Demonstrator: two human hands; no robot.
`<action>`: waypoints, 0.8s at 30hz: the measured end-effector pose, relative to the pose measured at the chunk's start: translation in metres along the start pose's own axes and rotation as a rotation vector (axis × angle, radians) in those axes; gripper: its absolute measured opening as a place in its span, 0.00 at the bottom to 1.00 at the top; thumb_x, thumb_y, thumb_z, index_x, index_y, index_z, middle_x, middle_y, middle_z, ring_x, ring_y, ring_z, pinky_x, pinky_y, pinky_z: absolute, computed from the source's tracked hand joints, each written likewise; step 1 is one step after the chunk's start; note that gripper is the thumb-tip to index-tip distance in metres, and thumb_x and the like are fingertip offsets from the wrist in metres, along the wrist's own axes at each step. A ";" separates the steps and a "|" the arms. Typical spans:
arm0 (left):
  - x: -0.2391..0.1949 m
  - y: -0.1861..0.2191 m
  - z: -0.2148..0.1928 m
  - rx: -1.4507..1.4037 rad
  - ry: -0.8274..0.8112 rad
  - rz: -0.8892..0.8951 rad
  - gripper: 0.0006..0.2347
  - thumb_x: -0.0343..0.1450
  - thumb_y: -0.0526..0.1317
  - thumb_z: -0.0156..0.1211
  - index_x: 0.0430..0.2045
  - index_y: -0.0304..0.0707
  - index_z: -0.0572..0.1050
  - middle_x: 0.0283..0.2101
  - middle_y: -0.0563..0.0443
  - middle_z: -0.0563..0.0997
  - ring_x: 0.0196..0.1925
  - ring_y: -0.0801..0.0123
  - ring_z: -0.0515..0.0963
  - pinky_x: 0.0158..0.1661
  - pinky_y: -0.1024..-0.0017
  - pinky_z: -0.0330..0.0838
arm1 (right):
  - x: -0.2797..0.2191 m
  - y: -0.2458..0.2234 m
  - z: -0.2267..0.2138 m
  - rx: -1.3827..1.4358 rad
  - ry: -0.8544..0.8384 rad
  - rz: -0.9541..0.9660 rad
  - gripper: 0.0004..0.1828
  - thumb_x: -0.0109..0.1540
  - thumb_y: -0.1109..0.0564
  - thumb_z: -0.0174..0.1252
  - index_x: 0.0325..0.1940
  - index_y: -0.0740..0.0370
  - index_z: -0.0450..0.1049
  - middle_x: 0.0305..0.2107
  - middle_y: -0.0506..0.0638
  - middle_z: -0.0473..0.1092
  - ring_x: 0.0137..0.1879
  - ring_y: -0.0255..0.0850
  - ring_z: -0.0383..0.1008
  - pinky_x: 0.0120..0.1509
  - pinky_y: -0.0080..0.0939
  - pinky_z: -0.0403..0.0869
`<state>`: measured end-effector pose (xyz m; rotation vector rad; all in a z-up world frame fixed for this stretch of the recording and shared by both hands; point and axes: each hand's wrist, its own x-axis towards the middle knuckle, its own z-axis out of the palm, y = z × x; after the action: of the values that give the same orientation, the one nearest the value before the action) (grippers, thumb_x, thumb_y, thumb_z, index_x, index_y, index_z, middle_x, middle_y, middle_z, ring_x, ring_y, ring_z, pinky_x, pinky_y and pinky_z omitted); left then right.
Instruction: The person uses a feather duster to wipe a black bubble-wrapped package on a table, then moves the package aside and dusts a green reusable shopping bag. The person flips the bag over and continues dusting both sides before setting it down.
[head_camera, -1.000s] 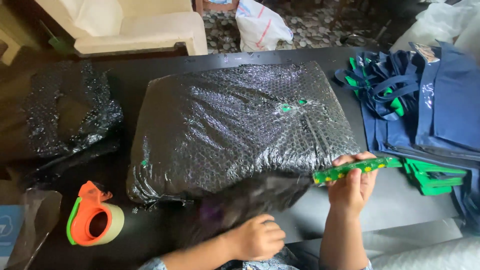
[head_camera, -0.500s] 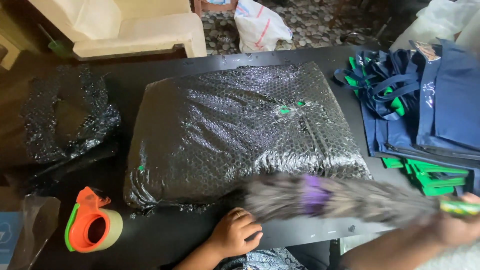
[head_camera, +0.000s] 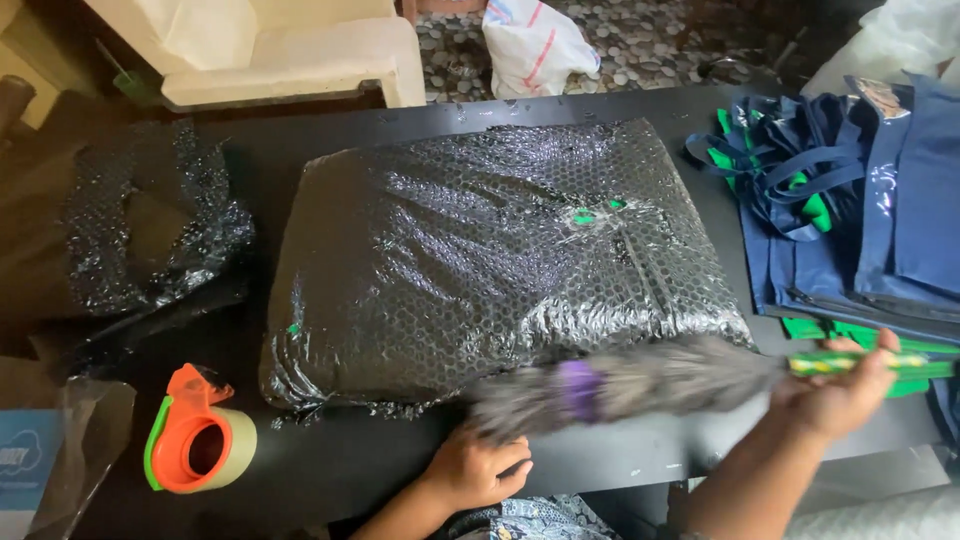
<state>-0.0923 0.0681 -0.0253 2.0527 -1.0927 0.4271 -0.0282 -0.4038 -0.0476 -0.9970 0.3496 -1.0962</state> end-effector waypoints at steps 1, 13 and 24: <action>0.001 -0.001 0.001 0.007 -0.008 0.022 0.04 0.71 0.38 0.61 0.27 0.40 0.79 0.34 0.56 0.82 0.33 0.64 0.79 0.36 0.66 0.72 | 0.015 -0.004 -0.017 0.003 0.216 0.012 0.26 0.63 0.40 0.61 0.62 0.52 0.75 0.31 0.45 0.70 0.40 0.37 0.73 0.47 0.41 0.72; -0.016 -0.026 0.037 0.045 -0.437 -0.099 0.19 0.71 0.35 0.49 0.58 0.38 0.60 0.63 0.47 0.62 0.64 0.60 0.61 0.62 0.65 0.52 | -0.043 -0.016 0.021 0.045 -0.031 0.151 0.23 0.68 0.38 0.52 0.62 0.49 0.72 0.37 0.41 0.73 0.38 0.31 0.72 0.43 0.32 0.68; 0.012 0.003 -0.007 -0.114 -0.065 0.058 0.09 0.72 0.28 0.57 0.20 0.36 0.71 0.22 0.52 0.68 0.24 0.64 0.64 0.29 0.68 0.61 | 0.002 -0.002 -0.015 -0.072 -0.002 0.009 0.22 0.67 0.40 0.54 0.60 0.51 0.72 0.34 0.46 0.68 0.42 0.35 0.72 0.51 0.36 0.70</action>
<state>-0.0875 0.0655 -0.0115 1.9509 -1.1902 0.3217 -0.0389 -0.4136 -0.0534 -1.0588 0.3940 -1.0807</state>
